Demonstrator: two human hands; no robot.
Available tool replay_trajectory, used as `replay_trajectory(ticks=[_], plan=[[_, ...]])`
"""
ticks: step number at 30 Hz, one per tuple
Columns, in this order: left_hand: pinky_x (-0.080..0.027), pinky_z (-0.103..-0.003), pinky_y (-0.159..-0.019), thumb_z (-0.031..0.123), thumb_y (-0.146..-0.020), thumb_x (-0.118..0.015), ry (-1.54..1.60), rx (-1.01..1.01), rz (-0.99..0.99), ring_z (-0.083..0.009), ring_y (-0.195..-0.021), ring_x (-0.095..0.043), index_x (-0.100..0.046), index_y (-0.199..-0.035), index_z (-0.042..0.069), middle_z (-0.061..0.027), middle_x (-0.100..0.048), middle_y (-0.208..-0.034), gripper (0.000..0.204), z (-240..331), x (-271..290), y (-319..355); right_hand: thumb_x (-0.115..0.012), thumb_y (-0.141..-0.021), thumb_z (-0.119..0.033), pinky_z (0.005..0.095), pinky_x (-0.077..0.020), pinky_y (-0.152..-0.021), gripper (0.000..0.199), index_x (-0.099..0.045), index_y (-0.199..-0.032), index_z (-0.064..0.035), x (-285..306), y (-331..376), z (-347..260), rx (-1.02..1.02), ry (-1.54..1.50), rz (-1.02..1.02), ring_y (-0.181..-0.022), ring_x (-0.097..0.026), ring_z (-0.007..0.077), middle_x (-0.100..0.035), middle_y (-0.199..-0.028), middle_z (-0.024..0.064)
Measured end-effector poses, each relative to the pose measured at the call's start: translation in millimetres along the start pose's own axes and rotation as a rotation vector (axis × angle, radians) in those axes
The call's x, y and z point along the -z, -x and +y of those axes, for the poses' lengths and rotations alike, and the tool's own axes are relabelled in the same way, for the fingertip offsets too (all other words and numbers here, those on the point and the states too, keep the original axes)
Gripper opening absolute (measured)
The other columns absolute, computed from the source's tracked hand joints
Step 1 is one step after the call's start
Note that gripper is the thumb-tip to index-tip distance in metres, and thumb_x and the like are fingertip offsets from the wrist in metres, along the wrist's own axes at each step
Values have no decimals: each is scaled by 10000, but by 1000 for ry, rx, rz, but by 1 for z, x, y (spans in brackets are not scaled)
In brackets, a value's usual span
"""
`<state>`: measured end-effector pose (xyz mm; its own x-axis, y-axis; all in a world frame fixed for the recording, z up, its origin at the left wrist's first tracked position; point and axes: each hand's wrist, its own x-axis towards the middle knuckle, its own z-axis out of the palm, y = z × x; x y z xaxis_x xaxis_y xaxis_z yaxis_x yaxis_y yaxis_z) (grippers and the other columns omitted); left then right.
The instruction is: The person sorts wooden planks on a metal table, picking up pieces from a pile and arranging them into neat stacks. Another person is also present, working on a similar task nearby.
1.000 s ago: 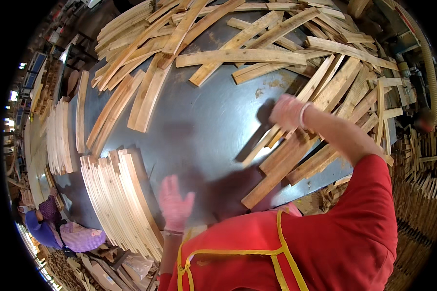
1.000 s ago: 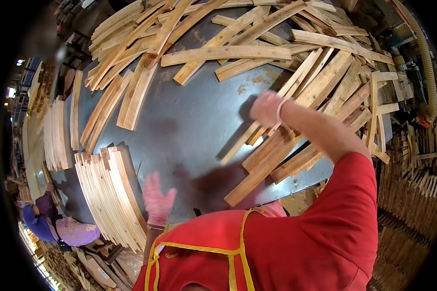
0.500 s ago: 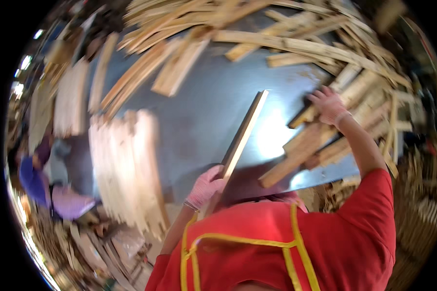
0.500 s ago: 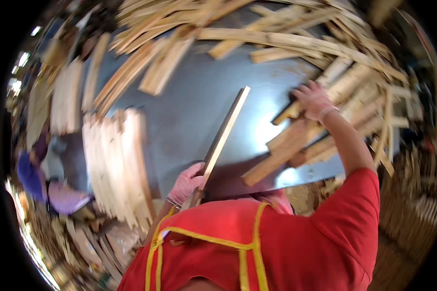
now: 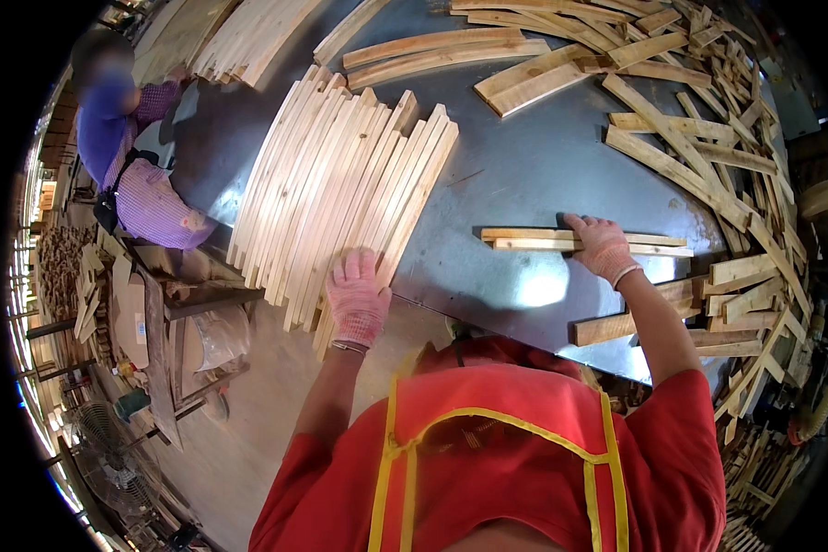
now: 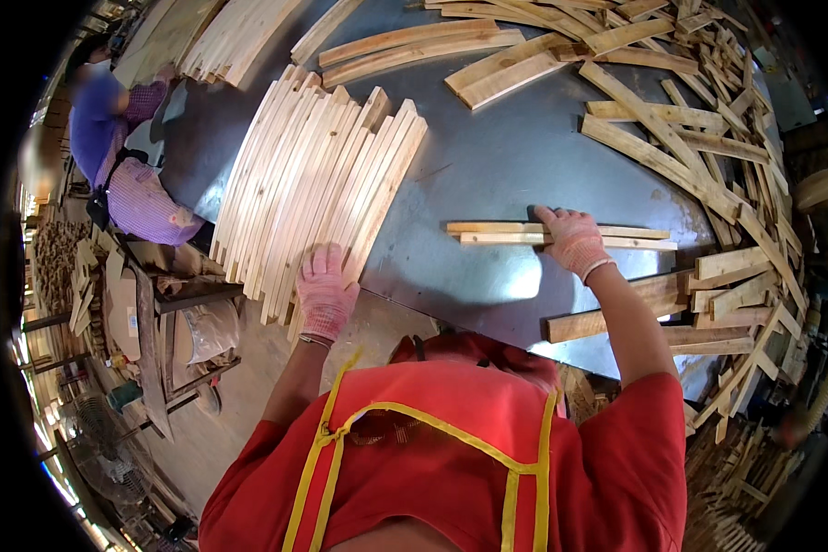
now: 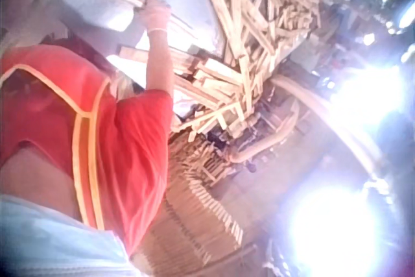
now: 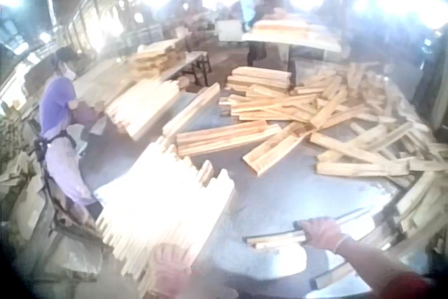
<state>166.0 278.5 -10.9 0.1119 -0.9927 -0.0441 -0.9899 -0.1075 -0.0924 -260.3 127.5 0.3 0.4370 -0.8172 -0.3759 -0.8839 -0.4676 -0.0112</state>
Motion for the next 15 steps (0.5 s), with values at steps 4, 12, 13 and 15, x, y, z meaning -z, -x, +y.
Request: replay_trajectory(ticks=[4, 12, 13, 15], plan=[[-359, -526, -1184, 449, -823, -786, 254, -226, 76, -354, -1432, -417, -448, -1545, 94, -140, -481, -1532, 873, 51, 34, -9, -743, -938, -331, 483, -556, -935, 371, -695, -1286, -214, 25, -4, -29, 199, -109, -117, -1088, -716, 337, -749, -1106, 118], [-556, -469, -972, 460, -831, -770, 326, -225, -567, -357, -1094, -703, -541, -1438, 68, -169, -693, -1238, 758, 142, 20, -39, -682, -849, -147, 490, -488, -1031, 402, -699, -1250, -127, 42, -42, -22, 450, -285, 431, -1110, -680, 322, -726, -1065, 102], [-555, -473, -970, 444, -834, -763, 384, -162, -532, -360, -1091, -700, -551, -1423, 70, -168, -692, -1226, 730, 142, 7, -32, -730, -809, -189, 476, -509, -1043, 384, -692, -1184, -117, 46, -57, 16, 231, -207, 299, -1157, -666, 341, -717, -1155, 124], [-553, -486, -959, 389, -850, -728, 442, -75, -475, -377, -1089, -690, -564, -1426, 88, -174, -690, -1175, 670, 151, 11, -31, -743, -807, -191, 458, -501, -1107, 572, -653, -1365, -100, -14, -71, 146, 15, -143, 649, -1233, -655, 368, -711, -1295, 163]])
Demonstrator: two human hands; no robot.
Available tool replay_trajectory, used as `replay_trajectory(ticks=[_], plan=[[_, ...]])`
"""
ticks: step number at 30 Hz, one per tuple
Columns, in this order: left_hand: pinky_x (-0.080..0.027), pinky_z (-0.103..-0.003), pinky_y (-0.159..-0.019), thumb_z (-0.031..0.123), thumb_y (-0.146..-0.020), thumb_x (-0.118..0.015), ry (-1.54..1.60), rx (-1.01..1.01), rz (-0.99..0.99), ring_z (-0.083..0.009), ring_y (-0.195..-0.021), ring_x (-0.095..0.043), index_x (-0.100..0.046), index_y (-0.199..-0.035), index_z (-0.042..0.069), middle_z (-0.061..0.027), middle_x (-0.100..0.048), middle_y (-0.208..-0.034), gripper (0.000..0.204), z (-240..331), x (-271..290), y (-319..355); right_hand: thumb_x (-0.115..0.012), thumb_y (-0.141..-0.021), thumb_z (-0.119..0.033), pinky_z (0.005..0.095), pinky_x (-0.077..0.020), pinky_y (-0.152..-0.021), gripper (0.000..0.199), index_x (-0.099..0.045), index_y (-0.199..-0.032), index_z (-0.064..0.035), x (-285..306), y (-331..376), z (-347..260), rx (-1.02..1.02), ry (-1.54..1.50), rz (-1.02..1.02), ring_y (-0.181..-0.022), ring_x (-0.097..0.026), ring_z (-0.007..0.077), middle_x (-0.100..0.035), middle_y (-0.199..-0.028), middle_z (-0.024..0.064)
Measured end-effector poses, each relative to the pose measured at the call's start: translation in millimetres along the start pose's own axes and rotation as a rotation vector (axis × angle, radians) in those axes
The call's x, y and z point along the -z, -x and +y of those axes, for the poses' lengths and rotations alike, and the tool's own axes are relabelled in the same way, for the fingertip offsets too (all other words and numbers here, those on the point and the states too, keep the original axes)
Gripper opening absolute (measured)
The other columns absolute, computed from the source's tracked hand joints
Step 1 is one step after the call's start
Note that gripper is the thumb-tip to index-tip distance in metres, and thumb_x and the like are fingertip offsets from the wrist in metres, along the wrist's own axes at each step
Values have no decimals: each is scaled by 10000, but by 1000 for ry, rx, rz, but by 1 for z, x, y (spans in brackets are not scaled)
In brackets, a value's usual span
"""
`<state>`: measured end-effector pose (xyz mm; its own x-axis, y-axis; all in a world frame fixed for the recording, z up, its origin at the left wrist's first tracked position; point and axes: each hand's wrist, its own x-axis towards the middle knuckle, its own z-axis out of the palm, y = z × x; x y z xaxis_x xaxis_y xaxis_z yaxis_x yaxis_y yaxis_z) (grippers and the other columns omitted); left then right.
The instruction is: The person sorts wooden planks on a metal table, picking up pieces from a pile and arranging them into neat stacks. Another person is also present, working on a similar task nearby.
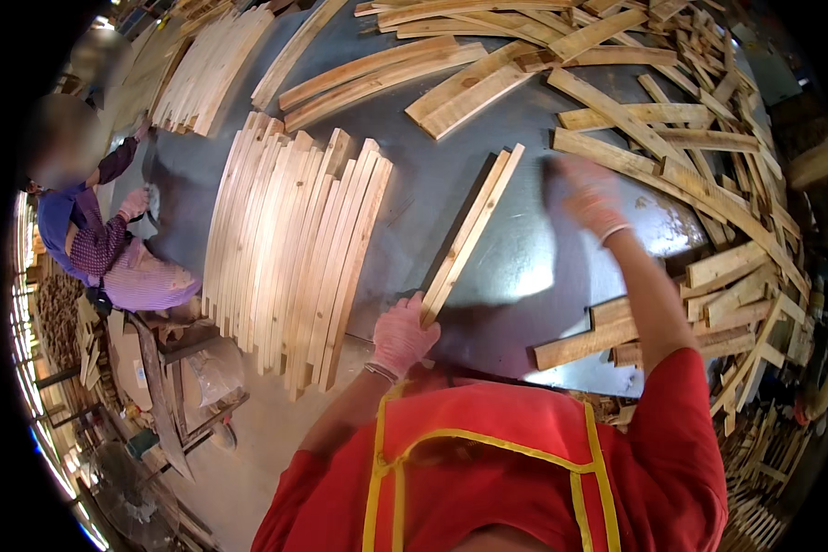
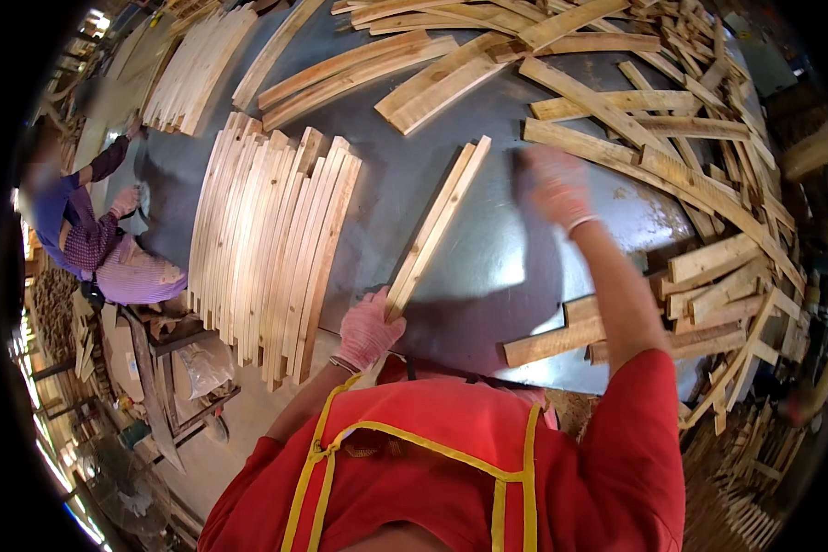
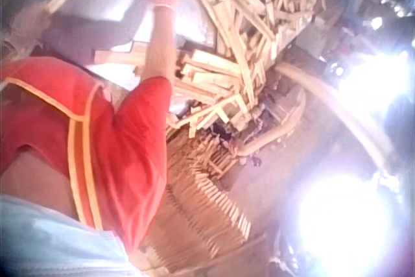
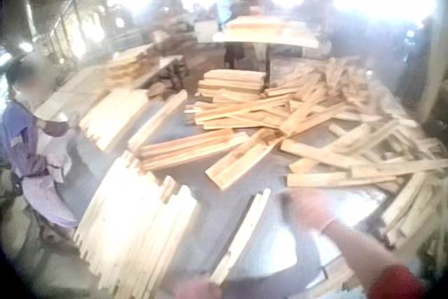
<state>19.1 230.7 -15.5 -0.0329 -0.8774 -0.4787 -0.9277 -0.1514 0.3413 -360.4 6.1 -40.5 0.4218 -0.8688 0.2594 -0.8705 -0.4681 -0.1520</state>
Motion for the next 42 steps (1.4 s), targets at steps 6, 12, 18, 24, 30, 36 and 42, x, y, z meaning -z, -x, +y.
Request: replay_trajectory(ticks=[6, 12, 18, 24, 30, 36, 42], plan=[[-551, -453, -961, 310, -844, -768, 202, 59, 56, -359, -1107, -681, -561, -1465, 62, -177, -676, -1251, 700, -8, -11, 1, -600, -937, -137, 473, -489, -1100, 507, -551, -1441, -115, -2, -41, 80, -266, 423, -451, -1341, -586, 365, -634, -1435, 159], [-513, -439, -1078, 284, -858, -769, 634, 205, 190, -383, -1287, -631, -503, -1557, 86, -207, -620, -1458, 774, -38, 9, 26, -752, -863, -391, 459, -511, -1042, 728, -533, -1468, -53, 42, -109, -43, -167, -76, -670, -1222, -652, 412, -691, -1297, 255], [-520, -388, -1050, 180, -906, -757, 576, 103, 178, -337, -1227, -675, -364, -1632, 42, -249, -661, -1373, 837, -93, -1, 12, -771, -866, -420, 444, -499, -1076, 821, -492, -1545, -54, 41, -120, -147, -238, -278, -602, -1266, -639, 408, -682, -1334, 265], [-520, -388, -1046, 250, -943, -749, 777, 109, 82, -317, -1213, -678, -313, -1655, 27, -239, -687, -1336, 865, -78, 93, 54, -774, -925, -366, 358, -560, -950, 648, -594, -1419, 13, 67, -161, -207, -469, -860, -303, -1056, -712, 243, -741, -1154, 164], [-488, -446, -1124, 271, -856, -788, 511, 61, 102, -387, -1288, -646, -290, -1665, 37, -281, -638, -1418, 979, -60, 133, 56, -740, -982, -348, 371, -570, -844, 445, -636, -1310, -66, 5, -153, -283, -781, -1709, -43, -987, -668, 181, -711, -1105, 73], [-566, -464, -958, 195, -837, -743, 275, 15, 429, -401, -1067, -694, -545, -1510, 64, -244, -703, -1205, 713, -184, 102, 56, -787, -911, -375, 393, -428, -1175, 840, -441, -1582, -5, -37, -92, -220, -583, -1332, -116, -1392, -563, 333, -590, -1499, 210], [-583, -454, -904, 245, -844, -745, 45, 221, 515, -382, -1004, -709, -601, -1396, 12, -216, -719, -1118, 617, -283, 73, 52, -705, -864, -179, 487, -493, -1098, 653, -531, -1493, -178, 8, -12, -57, -406, 107, -369, -1315, -587, 378, -627, -1415, 108]])
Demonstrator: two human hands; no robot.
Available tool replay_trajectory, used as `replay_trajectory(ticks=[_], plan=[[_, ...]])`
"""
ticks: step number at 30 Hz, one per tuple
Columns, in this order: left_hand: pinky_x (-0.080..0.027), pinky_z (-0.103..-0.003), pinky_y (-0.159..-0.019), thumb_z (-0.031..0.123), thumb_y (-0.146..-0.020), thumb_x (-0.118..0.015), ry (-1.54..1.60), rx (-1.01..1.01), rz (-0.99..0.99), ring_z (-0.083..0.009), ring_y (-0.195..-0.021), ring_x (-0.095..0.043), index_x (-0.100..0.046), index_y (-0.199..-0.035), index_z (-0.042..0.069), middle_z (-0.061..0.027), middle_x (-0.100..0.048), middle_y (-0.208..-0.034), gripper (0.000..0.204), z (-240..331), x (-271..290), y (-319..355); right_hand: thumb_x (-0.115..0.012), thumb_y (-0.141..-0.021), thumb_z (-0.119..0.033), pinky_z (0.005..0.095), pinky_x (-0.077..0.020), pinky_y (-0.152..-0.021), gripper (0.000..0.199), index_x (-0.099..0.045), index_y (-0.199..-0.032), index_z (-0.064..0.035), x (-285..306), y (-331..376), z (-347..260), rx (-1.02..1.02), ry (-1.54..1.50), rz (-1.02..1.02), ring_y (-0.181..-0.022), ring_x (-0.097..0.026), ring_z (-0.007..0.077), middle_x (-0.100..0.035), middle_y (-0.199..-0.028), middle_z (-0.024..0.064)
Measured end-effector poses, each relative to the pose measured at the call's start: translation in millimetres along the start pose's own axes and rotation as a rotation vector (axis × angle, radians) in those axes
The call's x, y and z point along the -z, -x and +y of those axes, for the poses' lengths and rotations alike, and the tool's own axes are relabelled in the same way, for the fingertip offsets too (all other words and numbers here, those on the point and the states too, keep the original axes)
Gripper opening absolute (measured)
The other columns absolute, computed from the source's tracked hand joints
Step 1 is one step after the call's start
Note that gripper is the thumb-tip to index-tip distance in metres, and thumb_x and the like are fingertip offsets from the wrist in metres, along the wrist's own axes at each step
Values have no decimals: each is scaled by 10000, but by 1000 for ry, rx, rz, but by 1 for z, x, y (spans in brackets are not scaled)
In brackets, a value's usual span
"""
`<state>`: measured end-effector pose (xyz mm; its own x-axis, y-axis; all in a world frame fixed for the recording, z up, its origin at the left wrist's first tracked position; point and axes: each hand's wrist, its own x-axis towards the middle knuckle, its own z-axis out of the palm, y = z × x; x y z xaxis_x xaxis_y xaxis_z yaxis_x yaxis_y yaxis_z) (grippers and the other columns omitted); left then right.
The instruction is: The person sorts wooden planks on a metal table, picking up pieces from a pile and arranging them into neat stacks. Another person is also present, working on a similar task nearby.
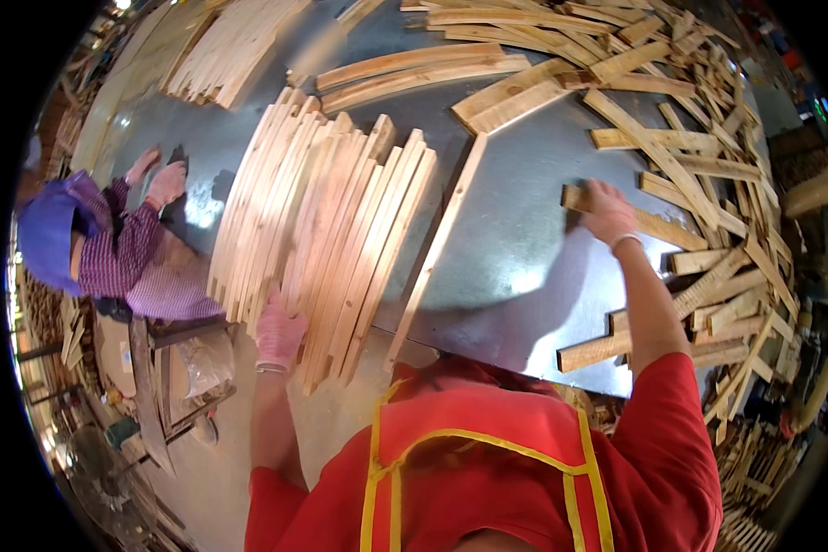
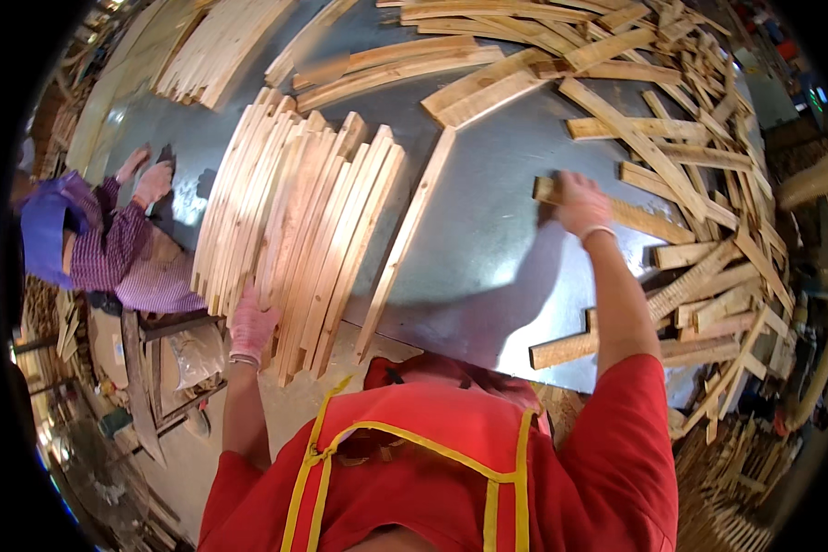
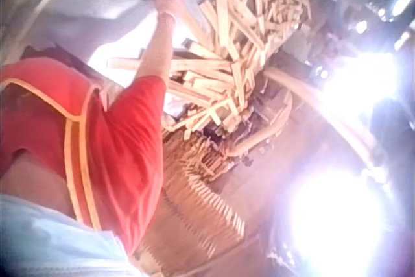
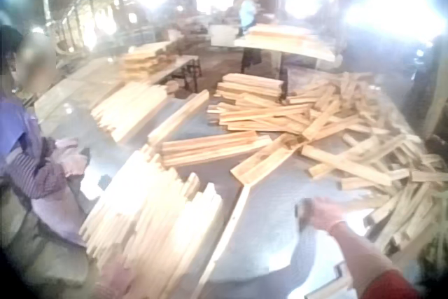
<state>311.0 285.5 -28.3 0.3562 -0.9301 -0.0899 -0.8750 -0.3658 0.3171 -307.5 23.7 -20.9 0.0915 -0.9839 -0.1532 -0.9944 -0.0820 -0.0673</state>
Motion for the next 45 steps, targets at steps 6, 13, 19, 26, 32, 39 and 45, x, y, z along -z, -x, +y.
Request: replay_trajectory(ticks=[6, 13, 19, 26, 32, 39, 45], plan=[[-526, -419, -804, 399, -947, -670, -477, -543, 143, -257, -983, -630, -616, -1337, 39, -134, -644, -1103, 534, 169, 17, 31, -768, -848, -263, 512, -540, -978, 521, -667, -1344, -139, 9, 2, 62, -7, 27, -97, -1156, -663, 407, -709, -1235, 171], [-546, -511, -855, 360, -996, -605, -262, -185, -356, -329, -1042, -707, -389, -1555, 171, -139, -691, -1120, 628, 218, -72, 55, -762, -880, -153, 407, -504, -1050, 663, -539, -1490, -21, 37, -50, 9, 221, -753, 73, -1200, -617, 352, -626, -1232, 194], [-502, -499, -977, 330, -969, -638, -317, -211, -19, -338, -1214, -607, -489, -1491, 234, -101, -608, -1310, 551, 164, -50, 80, -654, -1061, -340, 272, -500, -705, 539, -538, -1503, -54, 94, -26, -77, 102, -1469, 41, -883, -551, 90, -559, -1017, -27], [-415, -528, -1132, 363, -937, -693, -97, -221, 33, -368, -1391, -485, -568, -1435, 147, -129, -547, -1422, 557, 146, -26, 75, -635, -1044, -469, 362, -537, -506, 343, -616, -1085, -129, -79, -1, -176, -319, -1587, -235, -606, -612, 158, -639, -817, 6], [-453, -543, -944, 427, -869, -747, -151, -413, -329, -370, -1125, -588, -623, -1218, 54, -198, -613, -1172, 525, 203, -6, 57, -638, -984, -338, 397, -561, -740, 309, -712, -1104, -63, -85, 21, -263, 295, -792, -293, -845, -686, 215, -715, -934, 92], [-300, -538, -1239, 193, -847, -708, -394, -382, -45, -387, -1494, -373, -462, -1528, 63, -172, -459, -1547, 736, 170, -56, 72, -644, -947, -424, 398, -467, -1124, 620, -605, -1440, -49, 26, 58, -135, 128, -953, -294, -1364, -577, 372, -642, -1437, 206], [-303, -537, -1243, 295, -842, -773, -314, -481, -112, -378, -1485, -393, -479, -1537, 94, -161, -453, -1569, 781, 210, -51, 66, -698, -875, -227, 477, -483, -1106, 625, -550, -1455, -49, 68, 55, 96, -127, -130, -60, -1285, -605, 405, -668, -1335, 214]])
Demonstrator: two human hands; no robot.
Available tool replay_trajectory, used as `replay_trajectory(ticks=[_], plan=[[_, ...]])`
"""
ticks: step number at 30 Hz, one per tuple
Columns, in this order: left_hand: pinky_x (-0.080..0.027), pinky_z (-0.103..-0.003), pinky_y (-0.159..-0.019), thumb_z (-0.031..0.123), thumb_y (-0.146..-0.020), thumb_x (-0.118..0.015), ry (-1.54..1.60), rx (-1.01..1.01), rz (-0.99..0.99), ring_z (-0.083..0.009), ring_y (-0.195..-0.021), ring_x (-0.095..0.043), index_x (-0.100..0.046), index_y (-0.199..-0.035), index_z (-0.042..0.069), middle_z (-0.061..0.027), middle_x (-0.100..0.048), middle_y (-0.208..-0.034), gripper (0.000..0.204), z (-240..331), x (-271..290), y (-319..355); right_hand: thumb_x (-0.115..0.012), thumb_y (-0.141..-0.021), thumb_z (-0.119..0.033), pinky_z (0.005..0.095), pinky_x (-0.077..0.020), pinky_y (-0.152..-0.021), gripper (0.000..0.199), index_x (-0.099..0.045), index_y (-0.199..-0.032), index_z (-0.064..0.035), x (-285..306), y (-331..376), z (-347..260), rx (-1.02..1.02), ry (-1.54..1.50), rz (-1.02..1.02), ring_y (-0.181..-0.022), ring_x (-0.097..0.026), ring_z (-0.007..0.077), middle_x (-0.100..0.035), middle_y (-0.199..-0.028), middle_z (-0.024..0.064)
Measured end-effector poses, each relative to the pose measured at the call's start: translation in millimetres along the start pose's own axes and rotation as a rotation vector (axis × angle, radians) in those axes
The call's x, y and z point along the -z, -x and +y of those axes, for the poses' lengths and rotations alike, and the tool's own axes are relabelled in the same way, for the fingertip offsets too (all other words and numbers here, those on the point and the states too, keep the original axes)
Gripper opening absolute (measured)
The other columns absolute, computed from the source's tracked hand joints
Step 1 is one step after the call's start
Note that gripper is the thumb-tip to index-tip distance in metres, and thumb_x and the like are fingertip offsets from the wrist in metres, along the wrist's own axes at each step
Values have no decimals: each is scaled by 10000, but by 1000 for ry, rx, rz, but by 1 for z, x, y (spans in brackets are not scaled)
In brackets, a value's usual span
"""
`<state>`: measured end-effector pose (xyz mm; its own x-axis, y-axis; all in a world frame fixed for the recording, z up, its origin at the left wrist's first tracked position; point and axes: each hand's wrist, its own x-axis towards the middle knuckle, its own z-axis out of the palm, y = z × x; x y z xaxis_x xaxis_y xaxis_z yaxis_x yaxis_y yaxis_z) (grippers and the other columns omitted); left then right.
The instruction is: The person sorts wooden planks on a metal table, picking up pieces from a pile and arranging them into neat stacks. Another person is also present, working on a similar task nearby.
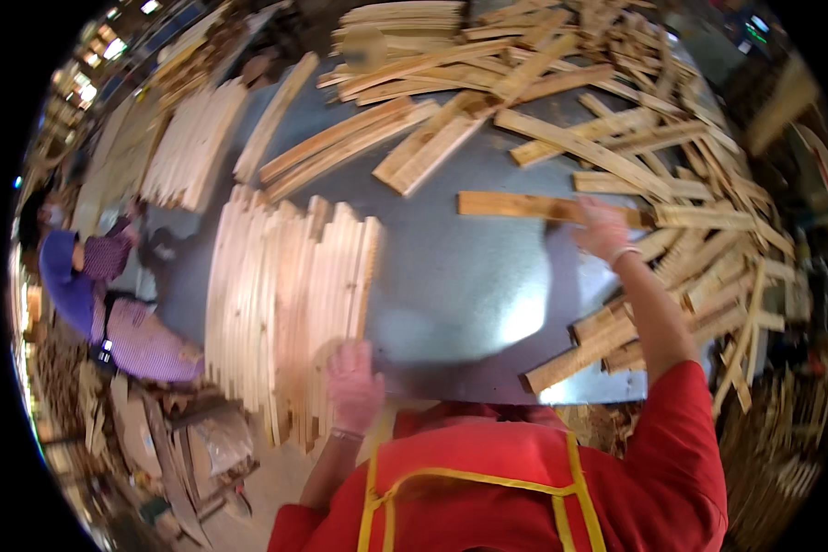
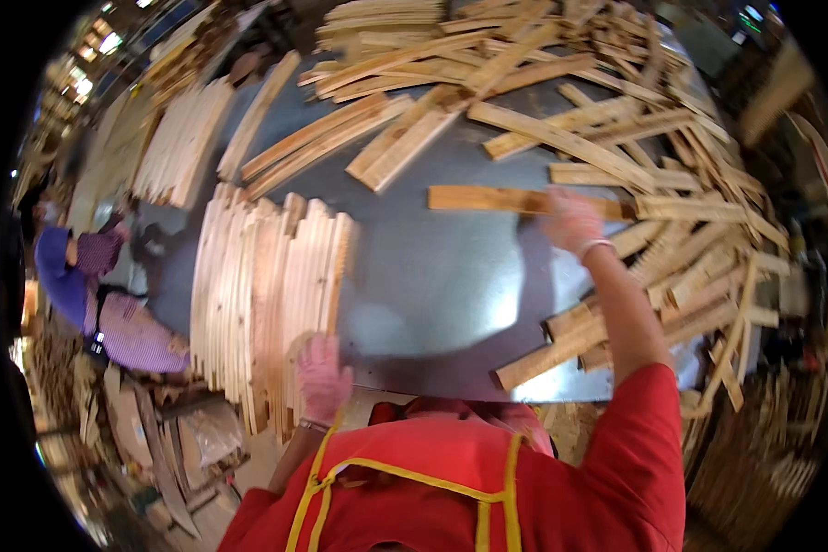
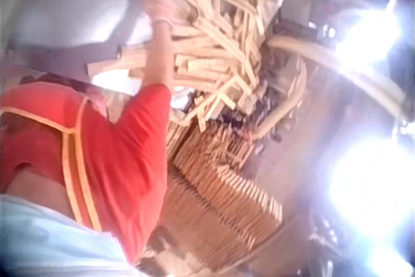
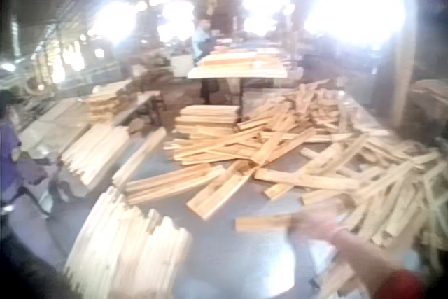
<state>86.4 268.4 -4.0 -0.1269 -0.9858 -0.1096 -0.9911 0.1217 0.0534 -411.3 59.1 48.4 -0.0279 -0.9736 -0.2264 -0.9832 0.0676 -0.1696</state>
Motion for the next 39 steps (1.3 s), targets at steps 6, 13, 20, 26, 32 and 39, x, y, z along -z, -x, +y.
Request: replay_trajectory(ticks=[6, 13, 20, 26, 32, 39], plan=[[-365, -555, -1176, 320, -850, -775, 175, -196, -87, -400, -1441, -428, -514, -1486, 75, -175, -491, -1503, 730, 105, 27, -63, -849, -793, -315, 451, -516, -1063, 775, -519, -1482, -187, -41, -47, 30, 110, 254, -72, -1286, -605, 333, -629, -1386, 142], [-416, -492, -1093, 361, -791, -819, 176, -315, -46, -339, -1333, -502, -538, -1472, 123, -144, -519, -1407, 774, 191, 42, -103, -727, -810, -284, 473, -566, -894, 387, -695, -1171, -146, -42, 21, -54, 965, 234, -379, -1026, -690, 381, -716, -1076, 178], [-524, -421, -826, 406, -898, -741, 90, -200, -456, -274, -1019, -636, -369, -1622, 102, -93, -606, -1210, 869, 183, -28, -74, -763, -844, -244, 475, -372, -1226, 697, -558, -1482, -50, -72, -160, 69, 549, -4, 517, -1399, -535, 396, -589, -1489, 210], [-551, -439, -989, 258, -863, -645, 1019, 200, -608, -366, -1141, -689, -489, -1570, 110, -192, -707, -1222, 740, 125, 7, -28, -787, -774, -206, 446, -446, -1159, 809, -519, -1529, -96, -47, -192, 135, 87, 187, 186, -1344, -536, 407, -579, -1455, 189], [-499, -439, -1089, 263, -872, -627, 901, 322, -532, -331, -1231, -645, -538, -1533, 104, -160, -683, -1308, 686, 87, 48, 3, -841, -748, -117, 443, -454, -1153, 854, -521, -1539, -96, 1, -105, 0, 249, -17, -2, -1370, -531, 379, -561, -1422, 199], [-311, -498, -1221, 333, -892, -644, -122, 157, 132, -319, -1509, -384, -495, -1541, 96, -127, -460, -1596, 707, -14, -59, 26, -686, -978, -172, 285, -501, -737, 568, -506, -1512, -99, -58, -21, -130, 244, -1287, -162, -872, -550, 154, -585, -1105, 40]])
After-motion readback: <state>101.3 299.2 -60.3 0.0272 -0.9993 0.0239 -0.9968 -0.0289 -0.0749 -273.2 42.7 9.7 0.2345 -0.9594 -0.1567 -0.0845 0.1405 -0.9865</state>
